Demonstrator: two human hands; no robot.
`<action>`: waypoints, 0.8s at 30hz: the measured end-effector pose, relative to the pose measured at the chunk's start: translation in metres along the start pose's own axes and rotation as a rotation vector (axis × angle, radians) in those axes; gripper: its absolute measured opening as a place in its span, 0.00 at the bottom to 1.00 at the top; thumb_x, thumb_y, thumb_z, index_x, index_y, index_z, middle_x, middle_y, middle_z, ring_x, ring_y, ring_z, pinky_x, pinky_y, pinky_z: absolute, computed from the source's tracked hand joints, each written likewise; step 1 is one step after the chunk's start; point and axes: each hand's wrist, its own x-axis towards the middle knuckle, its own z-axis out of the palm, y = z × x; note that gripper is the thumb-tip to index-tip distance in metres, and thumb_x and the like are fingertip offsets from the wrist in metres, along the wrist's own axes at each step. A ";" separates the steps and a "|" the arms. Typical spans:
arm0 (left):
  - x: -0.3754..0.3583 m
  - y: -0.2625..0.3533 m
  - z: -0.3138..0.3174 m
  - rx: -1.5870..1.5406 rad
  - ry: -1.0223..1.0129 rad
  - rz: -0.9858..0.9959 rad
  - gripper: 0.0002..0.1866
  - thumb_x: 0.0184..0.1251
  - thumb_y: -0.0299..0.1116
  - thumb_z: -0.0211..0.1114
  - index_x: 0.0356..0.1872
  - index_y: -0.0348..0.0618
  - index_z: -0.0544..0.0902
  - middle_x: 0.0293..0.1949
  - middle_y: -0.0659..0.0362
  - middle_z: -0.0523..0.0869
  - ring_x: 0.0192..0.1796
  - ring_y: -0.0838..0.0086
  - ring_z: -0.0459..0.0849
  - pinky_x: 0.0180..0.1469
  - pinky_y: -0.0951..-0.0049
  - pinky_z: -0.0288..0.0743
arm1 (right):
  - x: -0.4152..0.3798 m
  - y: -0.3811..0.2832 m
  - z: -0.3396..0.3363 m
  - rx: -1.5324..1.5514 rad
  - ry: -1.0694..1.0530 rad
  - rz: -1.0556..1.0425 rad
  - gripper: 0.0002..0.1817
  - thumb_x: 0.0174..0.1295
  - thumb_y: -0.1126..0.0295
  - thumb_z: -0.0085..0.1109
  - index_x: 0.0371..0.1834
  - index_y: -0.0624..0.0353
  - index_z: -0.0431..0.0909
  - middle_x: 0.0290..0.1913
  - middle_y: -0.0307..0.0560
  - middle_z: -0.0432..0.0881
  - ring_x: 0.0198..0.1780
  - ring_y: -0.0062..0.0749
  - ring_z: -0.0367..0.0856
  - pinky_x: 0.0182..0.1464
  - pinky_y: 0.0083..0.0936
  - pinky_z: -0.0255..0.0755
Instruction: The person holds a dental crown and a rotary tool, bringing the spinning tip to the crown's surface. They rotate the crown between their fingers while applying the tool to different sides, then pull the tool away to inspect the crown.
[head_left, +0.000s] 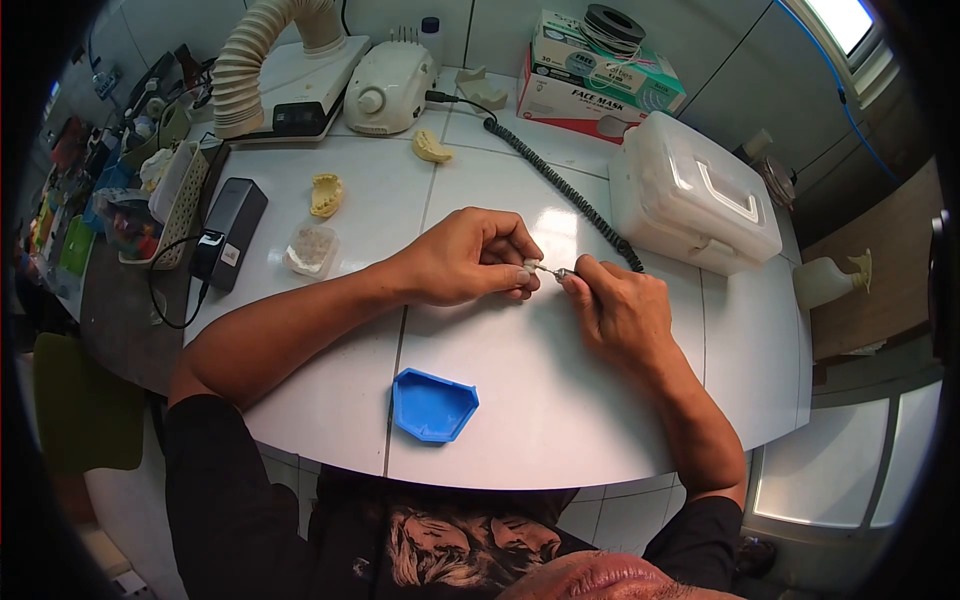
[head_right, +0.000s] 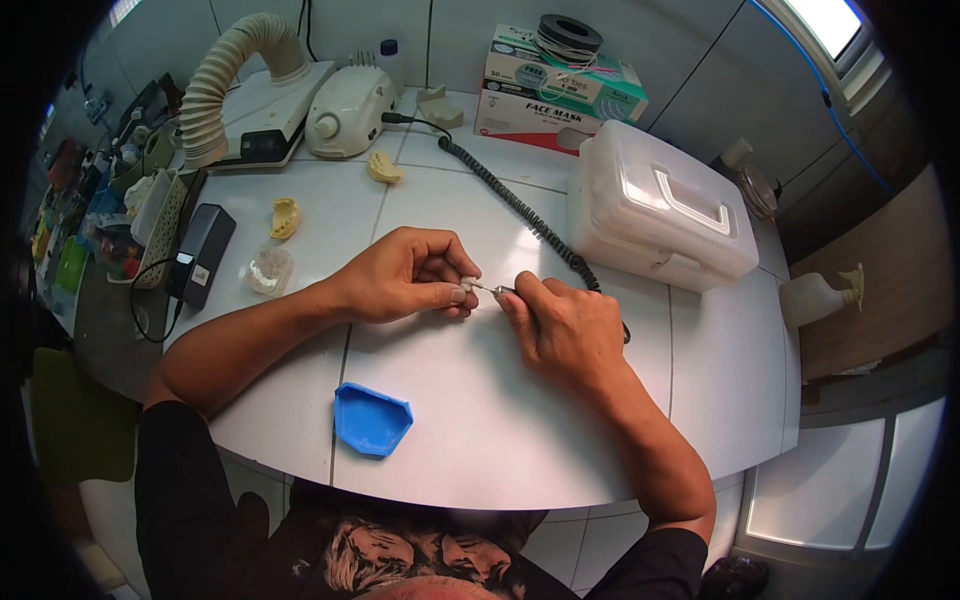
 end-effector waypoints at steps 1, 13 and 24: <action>0.000 0.000 0.000 0.013 -0.001 0.000 0.10 0.83 0.22 0.68 0.57 0.29 0.81 0.49 0.47 0.93 0.54 0.67 0.95 0.59 0.70 0.92 | 0.000 -0.001 0.000 -0.003 -0.002 0.003 0.15 0.81 0.56 0.62 0.36 0.51 0.80 0.23 0.44 0.83 0.22 0.48 0.83 0.24 0.44 0.73; 0.000 0.000 -0.001 0.018 -0.012 0.019 0.10 0.82 0.23 0.68 0.57 0.29 0.81 0.49 0.47 0.93 0.54 0.67 0.95 0.59 0.69 0.91 | 0.000 0.000 -0.001 0.002 0.001 0.021 0.15 0.82 0.56 0.62 0.38 0.52 0.80 0.23 0.46 0.83 0.22 0.51 0.84 0.25 0.46 0.73; -0.001 -0.003 0.002 0.143 0.082 0.075 0.13 0.76 0.24 0.75 0.56 0.31 0.84 0.48 0.51 0.94 0.52 0.73 0.95 0.61 0.72 0.88 | 0.000 0.002 0.000 0.004 0.007 0.025 0.15 0.82 0.55 0.61 0.38 0.52 0.80 0.24 0.45 0.84 0.22 0.50 0.84 0.25 0.46 0.73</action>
